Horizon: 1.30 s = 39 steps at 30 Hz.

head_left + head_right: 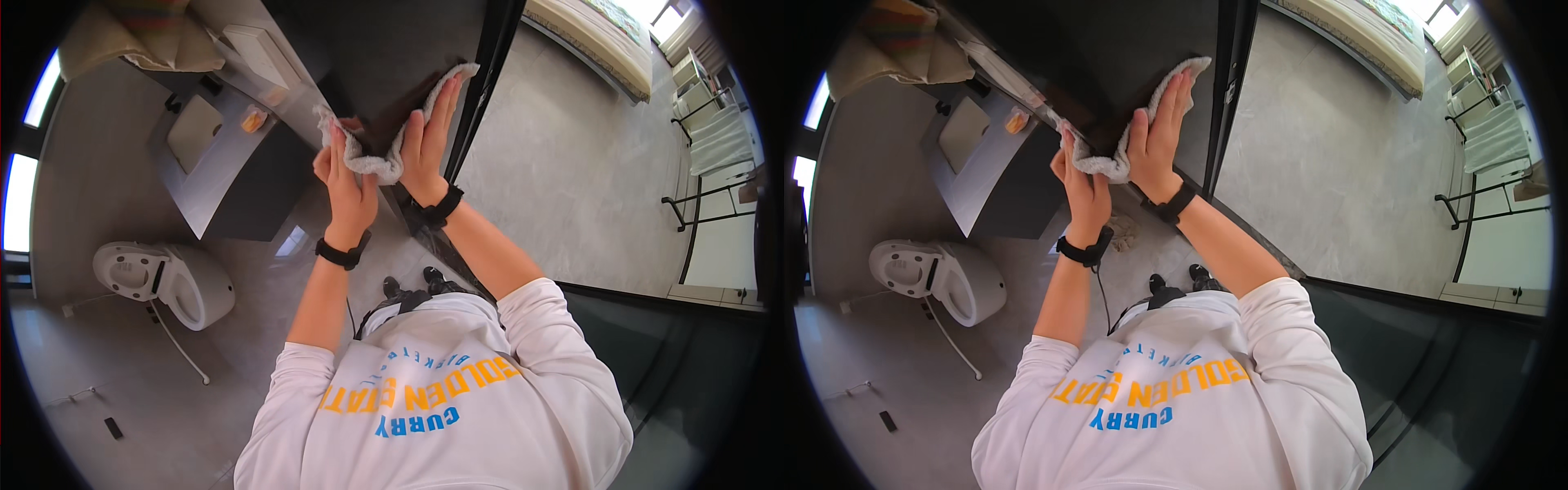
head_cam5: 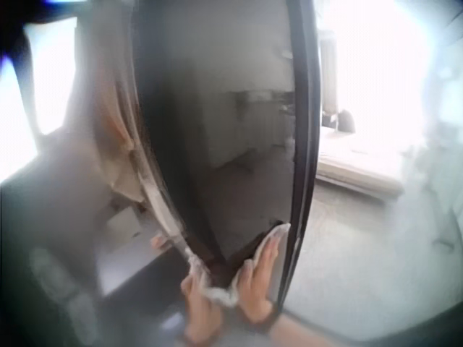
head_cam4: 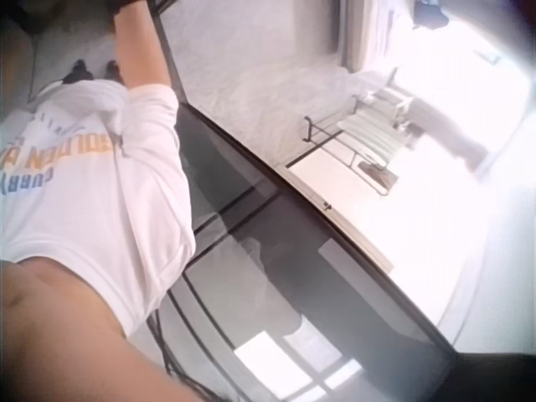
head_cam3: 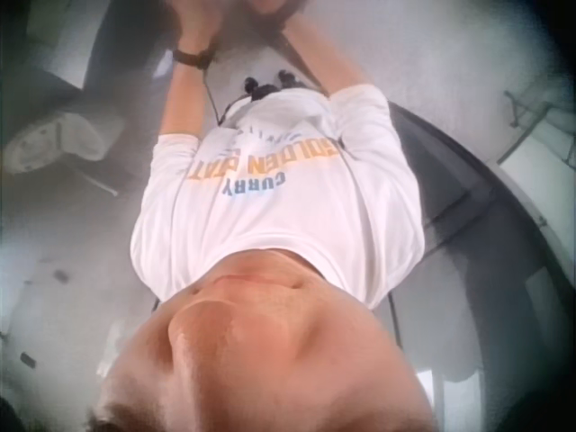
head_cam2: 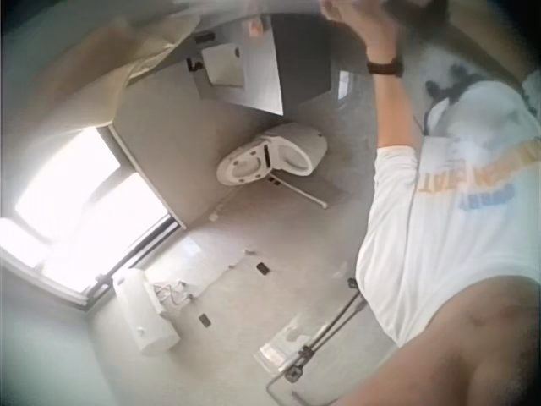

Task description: The person takes a cloth from a drying rack and wipes the handle and surface of a closet door before wiping the edges and surface of a glass door.

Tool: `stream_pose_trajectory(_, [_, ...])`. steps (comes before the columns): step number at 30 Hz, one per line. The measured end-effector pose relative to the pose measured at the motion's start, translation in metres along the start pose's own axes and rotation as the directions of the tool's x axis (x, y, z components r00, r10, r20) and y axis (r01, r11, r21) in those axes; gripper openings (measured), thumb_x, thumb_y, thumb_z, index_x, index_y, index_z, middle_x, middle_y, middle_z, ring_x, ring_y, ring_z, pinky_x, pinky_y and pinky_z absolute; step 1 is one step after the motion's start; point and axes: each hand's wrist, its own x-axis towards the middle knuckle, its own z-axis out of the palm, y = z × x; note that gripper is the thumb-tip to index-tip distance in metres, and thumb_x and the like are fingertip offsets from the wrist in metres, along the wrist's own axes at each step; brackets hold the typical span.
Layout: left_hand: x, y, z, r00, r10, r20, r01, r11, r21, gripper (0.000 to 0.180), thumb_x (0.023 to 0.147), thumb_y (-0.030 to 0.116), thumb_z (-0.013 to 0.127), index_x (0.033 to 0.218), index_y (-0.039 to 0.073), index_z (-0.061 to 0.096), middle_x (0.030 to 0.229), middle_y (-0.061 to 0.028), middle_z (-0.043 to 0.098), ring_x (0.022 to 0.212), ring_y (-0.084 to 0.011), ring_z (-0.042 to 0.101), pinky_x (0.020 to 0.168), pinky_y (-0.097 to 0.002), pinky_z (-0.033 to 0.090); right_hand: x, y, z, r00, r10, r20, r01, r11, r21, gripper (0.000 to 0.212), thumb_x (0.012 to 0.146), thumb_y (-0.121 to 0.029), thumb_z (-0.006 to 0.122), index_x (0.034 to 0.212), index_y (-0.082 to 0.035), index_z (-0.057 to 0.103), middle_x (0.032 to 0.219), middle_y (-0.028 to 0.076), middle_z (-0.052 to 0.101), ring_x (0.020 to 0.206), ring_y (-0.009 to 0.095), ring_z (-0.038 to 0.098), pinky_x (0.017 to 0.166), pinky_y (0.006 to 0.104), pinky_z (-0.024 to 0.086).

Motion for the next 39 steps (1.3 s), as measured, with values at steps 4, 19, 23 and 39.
stream_pose_trajectory(4, [0.042,0.023,-0.036,0.981,0.187,-0.045,-0.159,0.919,0.362,0.064,0.088,0.007,0.052,0.146,-0.010,0.031,0.153,-0.0275,0.030,0.132,-0.0419,0.037,0.111,-0.0461,0.027,0.042,-0.039,0.007,0.978,-0.210,0.018,0.210,0.978,0.006,0.078,0.095,-0.027,0.052,0.150,0.012,0.013,0.157,0.034,0.010,0.146,0.050,0.009,0.118,0.0529,0.009])
stream_pose_trajectory(19, [-0.043,-0.056,0.043,0.966,-0.225,0.130,0.259,0.870,-0.419,0.071,0.092,0.003,0.048,0.152,-0.007,0.010,0.160,-0.0244,0.012,0.149,-0.0353,0.013,0.120,-0.0385,0.012,-0.025,0.034,-0.004,0.956,-0.292,0.014,0.292,0.954,-0.068,0.071,0.093,-0.022,0.046,0.149,0.013,0.019,0.155,0.034,0.018,0.145,0.050,0.016,0.119,0.0523,0.012])
stream_pose_trajectory(23, [-0.044,-0.056,0.042,0.955,-0.251,0.159,0.292,0.886,-0.361,0.074,0.090,0.001,0.051,0.153,-0.005,0.012,0.161,-0.0247,0.010,0.149,-0.0370,0.012,0.120,-0.0384,0.014,-0.043,0.051,-0.012,0.993,-0.115,0.010,0.115,0.992,-0.057,0.068,0.092,-0.013,0.045,0.150,0.011,0.018,0.157,0.032,0.015,0.147,0.046,0.015,0.120,0.0477,0.012])
stream_pose_trajectory(39, [-0.016,-0.018,0.015,0.953,-0.278,-0.120,0.154,0.787,-0.597,0.071,0.082,-0.003,0.066,0.145,0.004,0.033,0.155,-0.0131,0.023,0.138,-0.0280,0.037,0.110,-0.0387,0.037,0.024,0.025,-0.009,0.998,-0.028,-0.060,0.026,0.999,-0.039,0.069,0.096,-0.020,0.051,0.149,0.007,0.018,0.155,0.027,0.019,0.143,0.042,0.021,0.118,0.0453,0.018])
